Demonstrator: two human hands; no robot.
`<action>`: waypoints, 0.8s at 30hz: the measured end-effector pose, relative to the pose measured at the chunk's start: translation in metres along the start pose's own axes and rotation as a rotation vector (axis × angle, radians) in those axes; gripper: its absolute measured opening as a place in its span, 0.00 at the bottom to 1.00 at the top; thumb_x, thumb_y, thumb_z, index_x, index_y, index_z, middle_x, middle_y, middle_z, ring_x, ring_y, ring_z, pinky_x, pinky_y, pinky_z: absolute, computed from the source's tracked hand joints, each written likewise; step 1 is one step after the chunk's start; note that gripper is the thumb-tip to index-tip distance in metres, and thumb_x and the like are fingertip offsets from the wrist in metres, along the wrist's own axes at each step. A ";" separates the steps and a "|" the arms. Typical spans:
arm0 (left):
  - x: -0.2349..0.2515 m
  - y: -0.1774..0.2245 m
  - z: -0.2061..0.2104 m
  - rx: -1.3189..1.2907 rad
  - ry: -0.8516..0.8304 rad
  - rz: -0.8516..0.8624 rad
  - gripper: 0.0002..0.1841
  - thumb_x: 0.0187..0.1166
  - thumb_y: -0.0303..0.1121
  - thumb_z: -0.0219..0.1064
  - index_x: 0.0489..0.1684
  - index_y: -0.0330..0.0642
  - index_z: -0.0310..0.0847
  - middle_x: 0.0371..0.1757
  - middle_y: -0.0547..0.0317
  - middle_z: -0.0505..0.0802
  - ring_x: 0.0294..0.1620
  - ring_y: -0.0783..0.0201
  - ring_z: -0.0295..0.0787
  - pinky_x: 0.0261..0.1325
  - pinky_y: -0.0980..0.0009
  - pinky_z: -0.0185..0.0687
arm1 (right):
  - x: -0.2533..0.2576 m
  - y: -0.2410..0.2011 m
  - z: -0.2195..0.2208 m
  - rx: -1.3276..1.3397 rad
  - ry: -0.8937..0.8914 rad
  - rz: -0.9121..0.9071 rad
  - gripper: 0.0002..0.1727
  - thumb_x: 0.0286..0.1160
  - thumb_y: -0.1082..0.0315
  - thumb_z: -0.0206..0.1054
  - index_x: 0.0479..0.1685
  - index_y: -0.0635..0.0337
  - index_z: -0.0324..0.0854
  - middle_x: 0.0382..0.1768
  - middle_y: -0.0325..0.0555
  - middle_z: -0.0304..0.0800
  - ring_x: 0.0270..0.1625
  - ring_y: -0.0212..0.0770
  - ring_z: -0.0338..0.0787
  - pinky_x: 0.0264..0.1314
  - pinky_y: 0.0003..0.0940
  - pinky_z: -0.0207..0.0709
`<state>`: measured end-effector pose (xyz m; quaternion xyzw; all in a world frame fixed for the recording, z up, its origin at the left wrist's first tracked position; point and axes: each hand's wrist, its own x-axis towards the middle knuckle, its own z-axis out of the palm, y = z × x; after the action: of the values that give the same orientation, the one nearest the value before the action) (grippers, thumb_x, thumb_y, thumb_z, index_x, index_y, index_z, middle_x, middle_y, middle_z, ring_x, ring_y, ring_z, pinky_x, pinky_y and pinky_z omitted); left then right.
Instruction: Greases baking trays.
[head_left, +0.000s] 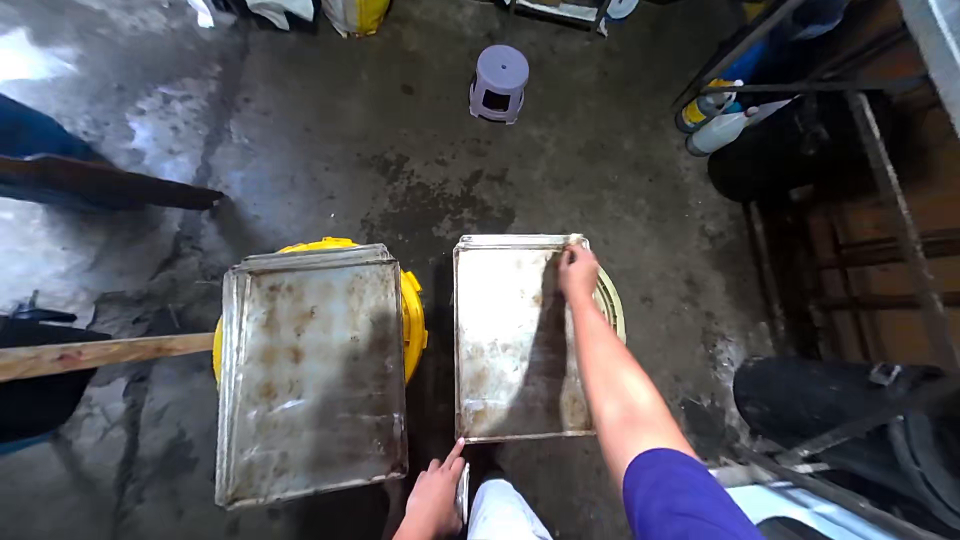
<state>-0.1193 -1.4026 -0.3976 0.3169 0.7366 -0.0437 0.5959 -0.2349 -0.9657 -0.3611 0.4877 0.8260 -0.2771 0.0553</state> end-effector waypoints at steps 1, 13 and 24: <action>0.000 0.001 0.001 -0.011 -0.004 -0.002 0.49 0.49 0.44 0.88 0.82 0.58 0.71 0.97 0.80 0.52 0.82 0.45 0.73 0.66 0.39 0.81 | -0.033 -0.018 0.021 -0.091 -0.131 -0.020 0.20 0.86 0.58 0.59 0.68 0.59 0.83 0.71 0.65 0.82 0.70 0.64 0.86 0.70 0.65 0.80; 0.011 -0.012 -0.049 -1.017 0.337 0.313 0.53 0.44 0.37 0.90 0.79 0.33 0.68 0.74 0.41 0.83 0.76 0.52 0.80 0.80 0.54 0.77 | -0.162 0.179 -0.038 0.825 0.120 0.161 0.19 0.90 0.69 0.50 0.53 0.73 0.86 0.41 0.50 0.94 0.36 0.35 0.91 0.44 0.32 0.88; 0.019 0.011 -0.070 -1.709 0.447 0.250 0.29 0.80 0.30 0.65 0.80 0.36 0.63 0.59 0.42 0.90 0.54 0.54 0.92 0.56 0.57 0.90 | -0.282 0.231 0.042 1.480 0.132 0.865 0.26 0.94 0.51 0.37 0.49 0.58 0.77 0.39 0.48 0.87 0.37 0.45 0.87 0.42 0.44 0.83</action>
<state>-0.1747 -1.3547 -0.3907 -0.1565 0.5766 0.6486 0.4715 0.0964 -1.1203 -0.3878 0.6853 0.1757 -0.6702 -0.2244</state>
